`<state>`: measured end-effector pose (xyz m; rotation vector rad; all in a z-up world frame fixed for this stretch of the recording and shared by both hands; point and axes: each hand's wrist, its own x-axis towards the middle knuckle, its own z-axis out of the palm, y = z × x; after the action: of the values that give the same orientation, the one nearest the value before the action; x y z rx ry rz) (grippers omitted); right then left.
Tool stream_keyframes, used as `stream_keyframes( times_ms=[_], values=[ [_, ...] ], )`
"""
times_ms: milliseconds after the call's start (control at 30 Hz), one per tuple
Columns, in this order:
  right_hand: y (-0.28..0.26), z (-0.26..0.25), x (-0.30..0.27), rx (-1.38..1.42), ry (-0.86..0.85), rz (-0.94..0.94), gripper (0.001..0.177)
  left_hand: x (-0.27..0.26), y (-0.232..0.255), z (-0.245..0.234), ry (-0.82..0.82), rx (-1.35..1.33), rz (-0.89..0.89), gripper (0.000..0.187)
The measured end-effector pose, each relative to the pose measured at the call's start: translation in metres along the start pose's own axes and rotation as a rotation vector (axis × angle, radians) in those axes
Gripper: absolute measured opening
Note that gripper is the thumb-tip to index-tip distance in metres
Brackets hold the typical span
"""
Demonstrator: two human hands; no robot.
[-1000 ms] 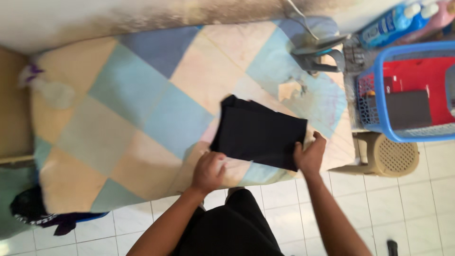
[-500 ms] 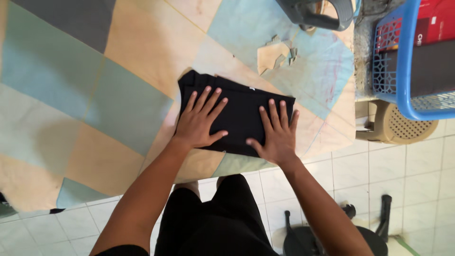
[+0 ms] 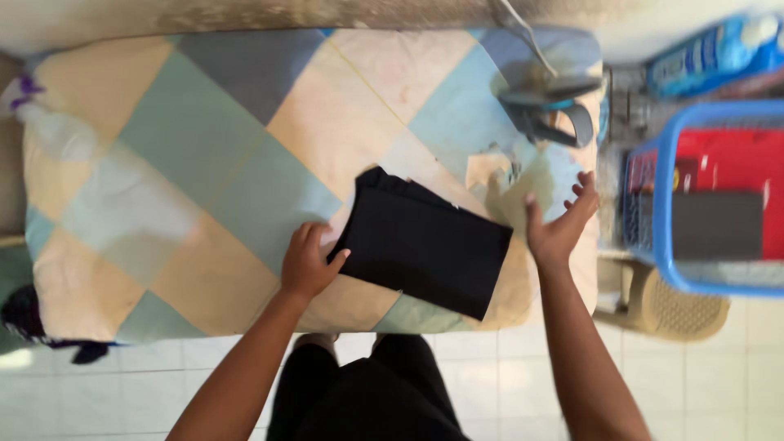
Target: The person irons and folds a black t-shirt and then spreads out a black cloth with a gold fringe by hand on a bed.
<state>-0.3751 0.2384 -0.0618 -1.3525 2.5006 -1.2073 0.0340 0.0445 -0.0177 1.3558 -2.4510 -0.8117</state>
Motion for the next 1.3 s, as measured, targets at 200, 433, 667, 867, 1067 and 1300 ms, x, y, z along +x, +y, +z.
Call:
stream_keyframes(
  times_ms=[200,433,667,867,1067,1300],
  values=[
    [0.023,0.092,0.145,0.573,0.43,0.268,0.043,-0.018,0.003,0.023,0.104,-0.092,-0.181,0.033],
    [-0.132,0.004,0.124,-0.359,-0.217,-0.264,0.037,-0.022,0.01,0.014,0.103,-0.084,-0.169,0.031],
    [-0.21,0.057,0.015,-0.295,-0.574,-0.349,0.035,-0.022,-0.003,0.013,0.036,-0.096,-0.205,0.028],
    [-0.222,0.088,0.025,-0.409,-0.493,-0.206,0.042,-0.026,-0.031,0.025,0.056,-0.135,-0.118,0.023],
    [-0.234,0.098,0.031,-0.413,-0.585,-0.193,0.044,-0.027,-0.027,0.022,0.034,-0.183,-0.131,0.02],
    [-0.247,0.097,0.057,-0.546,-0.853,-0.017,0.047,-0.025,-0.026,0.023,0.006,-0.141,-0.13,0.018]
  ],
)
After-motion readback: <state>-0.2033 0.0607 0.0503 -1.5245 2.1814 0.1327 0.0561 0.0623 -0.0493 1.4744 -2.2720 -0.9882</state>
